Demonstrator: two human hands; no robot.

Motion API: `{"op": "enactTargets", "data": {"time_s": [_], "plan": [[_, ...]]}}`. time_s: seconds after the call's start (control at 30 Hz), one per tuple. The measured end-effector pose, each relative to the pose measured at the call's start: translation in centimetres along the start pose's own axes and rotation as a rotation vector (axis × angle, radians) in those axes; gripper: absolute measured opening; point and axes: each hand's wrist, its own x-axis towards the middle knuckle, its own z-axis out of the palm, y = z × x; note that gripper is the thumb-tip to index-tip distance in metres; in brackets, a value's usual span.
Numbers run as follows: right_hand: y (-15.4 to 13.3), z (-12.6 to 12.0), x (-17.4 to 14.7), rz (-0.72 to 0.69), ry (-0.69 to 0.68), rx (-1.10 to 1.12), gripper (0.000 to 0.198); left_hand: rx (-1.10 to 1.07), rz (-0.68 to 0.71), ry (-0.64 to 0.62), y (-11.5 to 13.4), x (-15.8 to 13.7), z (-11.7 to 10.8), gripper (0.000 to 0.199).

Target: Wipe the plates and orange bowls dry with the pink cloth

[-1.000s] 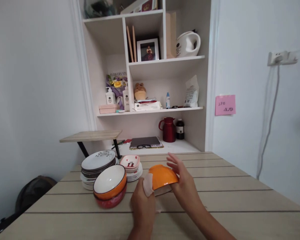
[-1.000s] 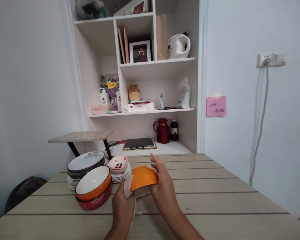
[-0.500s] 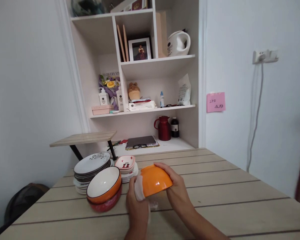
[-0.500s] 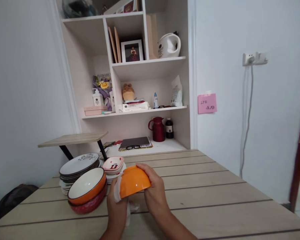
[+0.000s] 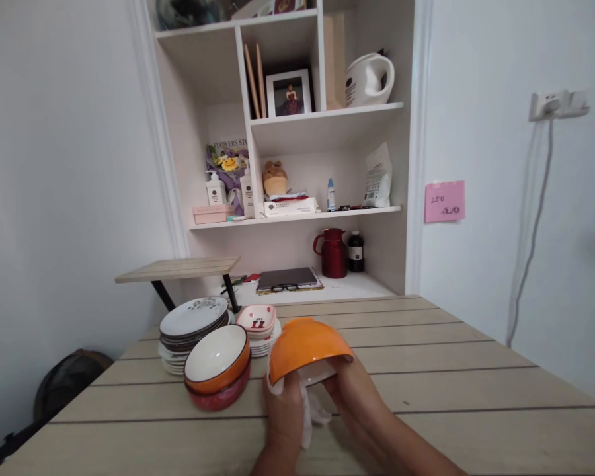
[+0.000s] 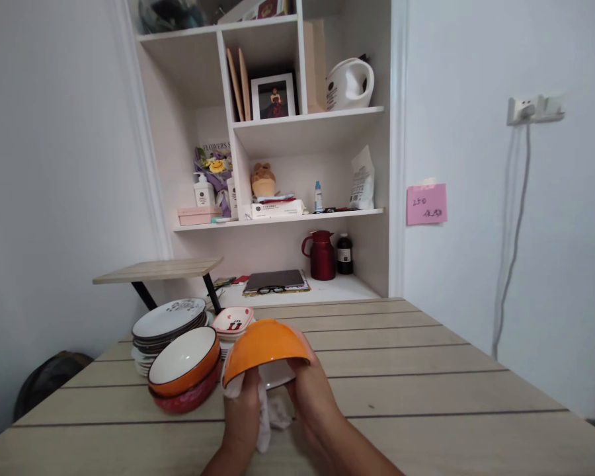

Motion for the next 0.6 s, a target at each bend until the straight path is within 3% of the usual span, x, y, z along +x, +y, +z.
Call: {"op": "enactTargets", "data": {"time_s": [0.17,0.37,0.5,0.6], "plan": [[-0.1,-2.0,1.2,-0.102,0.068,-0.257,0.041,-0.080,-0.024,0.009,0.6,0.4,0.3,0.034],[-1.2,-3.6,2.3,-0.360,0.138,-0.636,0.061,0.151,0.047,-0.102,0.0,0.6,-0.1,0.033],[-2.1,-3.5,1.7,-0.561,0.040,-0.915,0.064,0.288,0.062,-0.191,0.0,0.1,-0.2,0.023],[-2.2,-3.5,1.4,-0.623,0.009,-1.089,0.063,0.377,0.142,-0.219,0.2,-0.2,-0.3,0.023]]}}
